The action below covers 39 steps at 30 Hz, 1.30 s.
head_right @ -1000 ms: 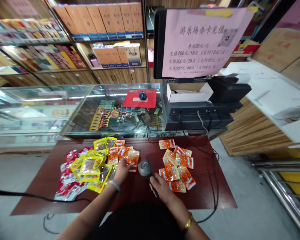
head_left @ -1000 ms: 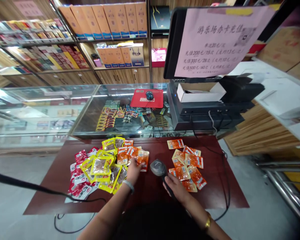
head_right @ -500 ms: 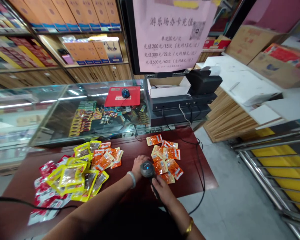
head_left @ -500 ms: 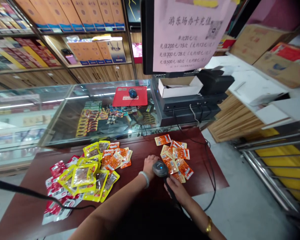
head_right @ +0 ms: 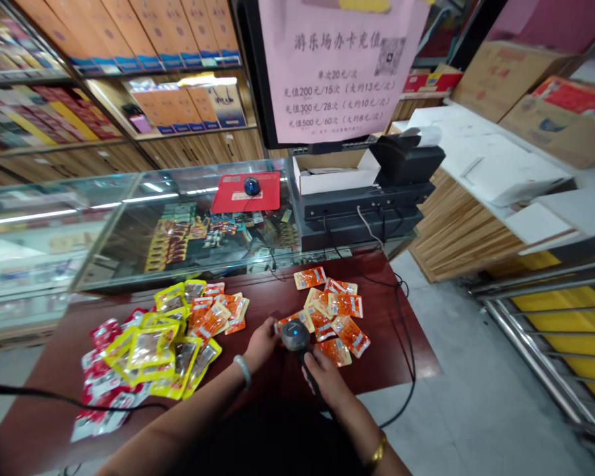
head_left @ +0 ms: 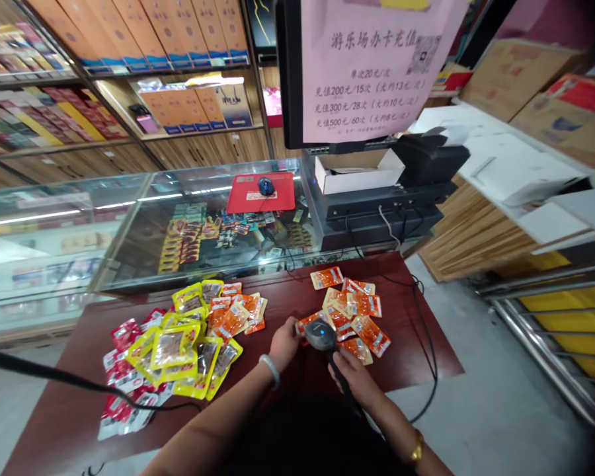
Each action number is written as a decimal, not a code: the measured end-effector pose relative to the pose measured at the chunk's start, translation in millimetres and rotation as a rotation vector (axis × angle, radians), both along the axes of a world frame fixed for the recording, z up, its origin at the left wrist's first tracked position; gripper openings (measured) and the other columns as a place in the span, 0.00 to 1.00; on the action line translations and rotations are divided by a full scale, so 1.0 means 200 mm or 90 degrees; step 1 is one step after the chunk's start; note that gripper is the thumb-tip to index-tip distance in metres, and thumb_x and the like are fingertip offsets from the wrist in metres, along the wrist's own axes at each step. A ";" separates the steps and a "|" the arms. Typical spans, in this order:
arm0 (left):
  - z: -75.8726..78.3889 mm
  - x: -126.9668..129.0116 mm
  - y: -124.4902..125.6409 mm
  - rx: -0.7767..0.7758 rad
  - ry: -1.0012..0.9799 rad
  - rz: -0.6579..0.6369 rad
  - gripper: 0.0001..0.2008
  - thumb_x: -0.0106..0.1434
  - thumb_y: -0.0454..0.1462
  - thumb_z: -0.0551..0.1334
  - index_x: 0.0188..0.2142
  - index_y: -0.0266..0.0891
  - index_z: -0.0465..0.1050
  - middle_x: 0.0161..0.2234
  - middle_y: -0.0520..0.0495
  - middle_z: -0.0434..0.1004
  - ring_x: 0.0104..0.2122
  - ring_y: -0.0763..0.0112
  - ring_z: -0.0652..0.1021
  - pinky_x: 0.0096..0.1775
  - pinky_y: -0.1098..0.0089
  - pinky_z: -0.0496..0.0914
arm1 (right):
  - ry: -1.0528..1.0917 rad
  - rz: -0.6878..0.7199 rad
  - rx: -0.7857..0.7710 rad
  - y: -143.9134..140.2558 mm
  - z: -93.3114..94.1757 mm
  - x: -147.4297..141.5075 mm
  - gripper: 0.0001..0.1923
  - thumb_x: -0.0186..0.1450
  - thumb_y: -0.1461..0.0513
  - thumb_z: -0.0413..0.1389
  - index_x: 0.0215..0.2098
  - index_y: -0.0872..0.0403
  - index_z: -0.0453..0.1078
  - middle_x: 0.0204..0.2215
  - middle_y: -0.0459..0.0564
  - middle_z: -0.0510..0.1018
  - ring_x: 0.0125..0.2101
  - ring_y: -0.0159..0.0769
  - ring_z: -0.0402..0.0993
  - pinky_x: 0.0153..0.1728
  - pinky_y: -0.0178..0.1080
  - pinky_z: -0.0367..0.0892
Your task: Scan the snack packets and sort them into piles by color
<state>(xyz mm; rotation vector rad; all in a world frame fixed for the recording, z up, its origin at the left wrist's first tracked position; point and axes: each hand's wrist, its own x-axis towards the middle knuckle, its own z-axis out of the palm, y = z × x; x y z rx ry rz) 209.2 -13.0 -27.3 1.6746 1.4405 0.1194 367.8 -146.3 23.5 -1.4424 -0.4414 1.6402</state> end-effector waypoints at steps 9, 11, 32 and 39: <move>-0.09 -0.44 -0.04 -0.015 -0.203 0.205 0.10 0.58 0.41 0.61 0.37 0.40 0.64 0.33 0.49 0.79 0.34 0.67 0.79 0.37 0.69 0.71 | -0.040 0.116 0.027 0.15 -0.01 -0.10 0.28 0.57 0.36 0.54 0.34 0.51 0.63 0.16 0.37 0.65 0.13 0.24 0.55 0.14 0.29 0.50; -0.09 -0.47 -0.06 -0.001 -0.164 0.229 0.12 0.58 0.42 0.61 0.39 0.39 0.65 0.33 0.48 0.79 0.34 0.66 0.79 0.36 0.69 0.71 | -0.034 0.142 0.032 0.18 0.00 -0.13 0.27 0.57 0.37 0.54 0.36 0.51 0.64 0.16 0.37 0.65 0.13 0.24 0.55 0.14 0.29 0.50; 0.14 -0.09 0.32 0.319 0.102 0.019 0.17 0.61 0.42 0.60 0.50 0.44 0.68 0.52 0.43 0.70 0.54 0.59 0.68 0.57 0.61 0.61 | -0.002 0.033 -0.003 0.19 -0.02 0.00 0.29 0.53 0.36 0.57 0.35 0.51 0.65 0.16 0.37 0.65 0.12 0.24 0.55 0.13 0.29 0.49; 0.05 0.52 0.56 0.277 0.069 -0.197 0.21 0.62 0.38 0.59 0.55 0.41 0.67 0.54 0.41 0.71 0.53 0.61 0.70 0.55 0.63 0.62 | -0.030 -0.064 -0.033 0.13 -0.05 0.10 0.30 0.51 0.36 0.58 0.33 0.51 0.64 0.16 0.39 0.67 0.13 0.25 0.58 0.13 0.29 0.52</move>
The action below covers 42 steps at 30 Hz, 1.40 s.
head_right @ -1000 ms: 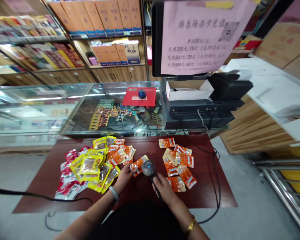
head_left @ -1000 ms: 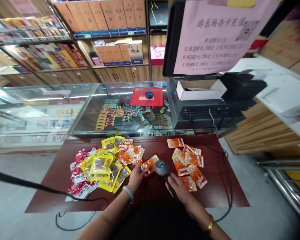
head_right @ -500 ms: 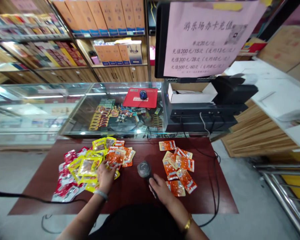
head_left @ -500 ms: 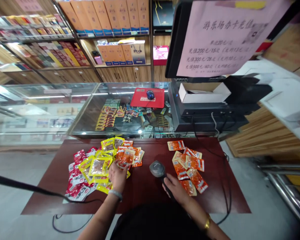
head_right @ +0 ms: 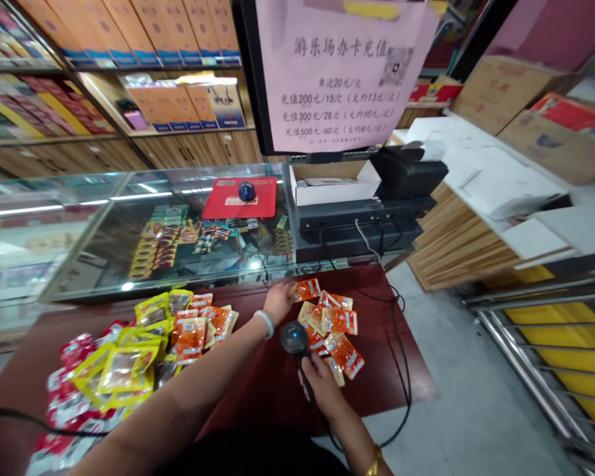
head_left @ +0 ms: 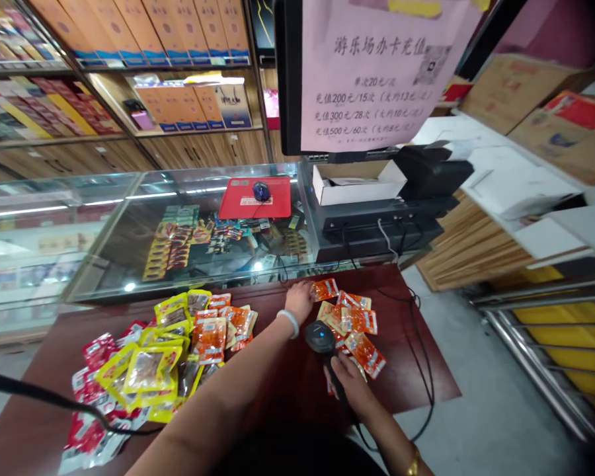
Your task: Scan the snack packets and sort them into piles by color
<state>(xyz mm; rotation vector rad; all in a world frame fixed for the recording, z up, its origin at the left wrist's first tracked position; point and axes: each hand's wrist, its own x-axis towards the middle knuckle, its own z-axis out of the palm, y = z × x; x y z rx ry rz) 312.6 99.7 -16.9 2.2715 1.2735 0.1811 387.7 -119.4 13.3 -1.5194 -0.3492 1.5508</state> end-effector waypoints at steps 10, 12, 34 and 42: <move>-0.08 0.12 0.05 -0.084 0.152 0.003 0.21 0.55 0.40 0.66 0.47 0.33 0.69 0.44 0.35 0.75 0.45 0.58 0.76 0.45 0.65 0.66 | 0.016 -0.038 -0.030 -0.03 0.02 0.00 0.32 0.49 0.35 0.59 0.33 0.52 0.66 0.16 0.38 0.66 0.13 0.23 0.56 0.13 0.28 0.50; -0.11 0.02 0.05 -0.152 0.113 0.020 0.14 0.56 0.40 0.65 0.41 0.35 0.72 0.39 0.38 0.77 0.40 0.62 0.77 0.41 0.68 0.67 | 0.012 -0.032 -0.043 -0.02 0.04 -0.01 0.33 0.48 0.35 0.59 0.34 0.53 0.66 0.16 0.38 0.67 0.13 0.23 0.57 0.13 0.27 0.50; -0.09 -1.14 -0.31 -0.179 -0.313 0.520 0.15 0.55 0.49 0.59 0.26 0.40 0.63 0.20 0.55 0.64 0.22 0.75 0.66 0.27 0.73 0.61 | 0.007 0.343 0.168 0.13 0.10 -0.32 0.27 0.63 0.40 0.52 0.42 0.55 0.68 0.17 0.38 0.62 0.16 0.26 0.55 0.15 0.30 0.50; 0.05 -1.19 -0.21 0.232 -0.105 0.532 0.20 0.59 0.43 0.60 0.49 0.38 0.67 0.47 0.39 0.71 0.50 0.55 0.70 0.53 0.56 0.64 | -0.031 0.252 0.093 0.02 0.04 -0.24 0.30 0.59 0.38 0.54 0.41 0.54 0.68 0.19 0.40 0.65 0.19 0.28 0.60 0.17 0.30 0.53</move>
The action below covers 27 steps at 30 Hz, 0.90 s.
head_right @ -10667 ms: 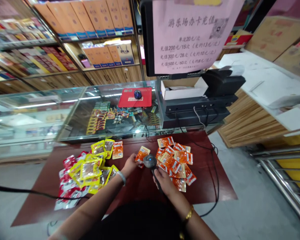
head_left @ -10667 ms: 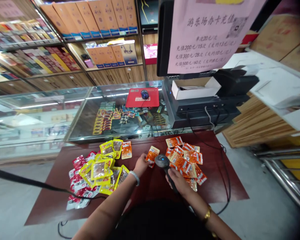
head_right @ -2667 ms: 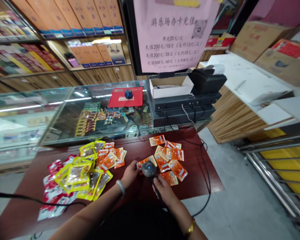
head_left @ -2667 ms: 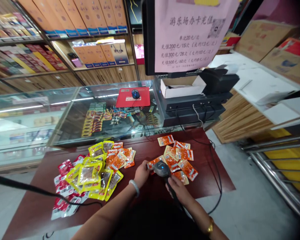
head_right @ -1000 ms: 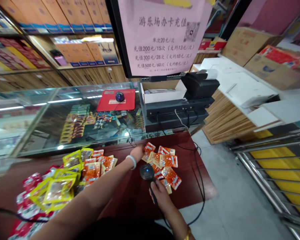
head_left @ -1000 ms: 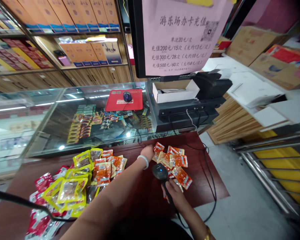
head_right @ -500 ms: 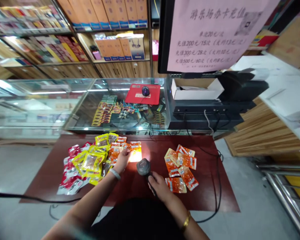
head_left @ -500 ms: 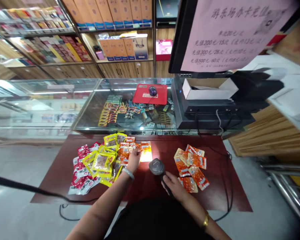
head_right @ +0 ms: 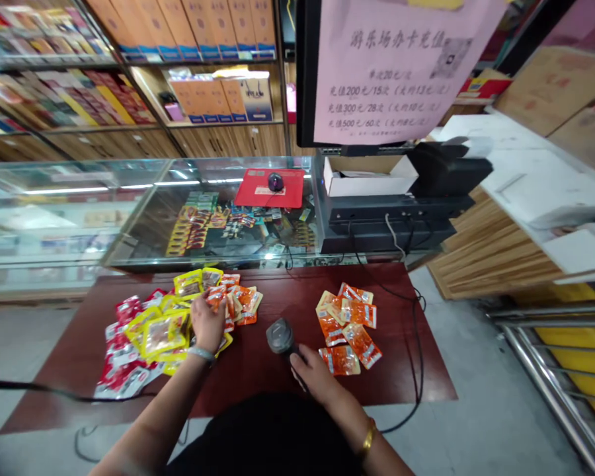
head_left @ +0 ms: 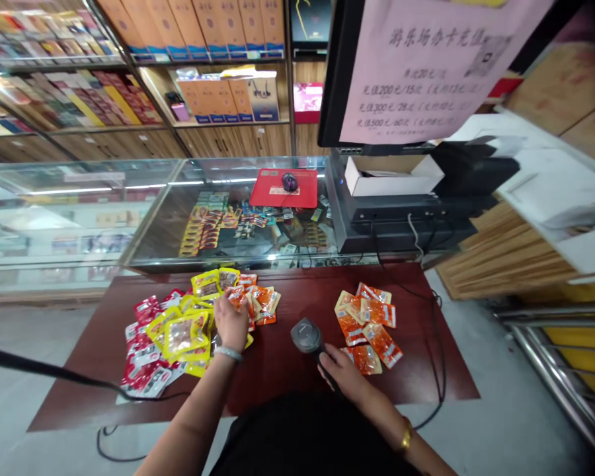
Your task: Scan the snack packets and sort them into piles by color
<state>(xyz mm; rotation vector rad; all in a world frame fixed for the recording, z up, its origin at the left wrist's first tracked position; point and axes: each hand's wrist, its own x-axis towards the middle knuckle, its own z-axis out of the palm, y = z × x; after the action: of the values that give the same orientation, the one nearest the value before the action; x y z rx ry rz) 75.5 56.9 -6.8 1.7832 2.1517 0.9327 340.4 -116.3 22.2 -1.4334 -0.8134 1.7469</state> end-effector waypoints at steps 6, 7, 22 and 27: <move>-0.09 0.60 -0.02 -0.172 -0.106 -0.398 0.11 0.60 0.38 0.60 0.43 0.40 0.74 0.40 0.44 0.76 0.40 0.65 0.75 0.47 0.63 0.70 | 0.017 -0.110 -0.038 -0.13 -0.06 0.11 0.30 0.57 0.37 0.54 0.38 0.53 0.65 0.17 0.38 0.64 0.16 0.25 0.56 0.16 0.29 0.50; -0.11 0.70 -0.04 -0.197 -0.117 -0.445 0.11 0.60 0.37 0.61 0.42 0.40 0.74 0.40 0.45 0.76 0.40 0.66 0.75 0.47 0.64 0.70 | 0.019 -0.124 -0.045 -0.15 -0.06 0.13 0.30 0.56 0.36 0.54 0.37 0.53 0.65 0.17 0.37 0.64 0.15 0.25 0.55 0.15 0.29 0.50; -0.13 1.15 -0.09 -0.399 0.100 -0.564 0.07 0.55 0.37 0.64 0.34 0.38 0.74 0.39 0.39 0.75 0.42 0.60 0.75 0.44 0.64 0.67 | 0.028 -0.264 -0.091 -0.24 -0.02 0.23 0.33 0.50 0.34 0.57 0.31 0.52 0.64 0.15 0.37 0.63 0.13 0.24 0.52 0.14 0.31 0.48; -0.18 0.94 -0.08 -0.481 -0.242 -0.375 0.05 0.61 0.37 0.59 0.37 0.39 0.67 0.26 0.50 0.74 0.25 0.72 0.75 0.29 0.73 0.66 | 0.025 -0.242 -0.093 -0.21 -0.03 0.20 0.31 0.50 0.34 0.57 0.29 0.51 0.61 0.14 0.36 0.62 0.12 0.23 0.52 0.13 0.29 0.47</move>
<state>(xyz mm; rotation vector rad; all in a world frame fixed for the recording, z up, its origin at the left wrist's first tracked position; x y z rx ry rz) 263.7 39.9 -43.3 1.5229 1.3381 0.2245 381.0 -159.0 16.7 -1.5277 -0.3661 1.5591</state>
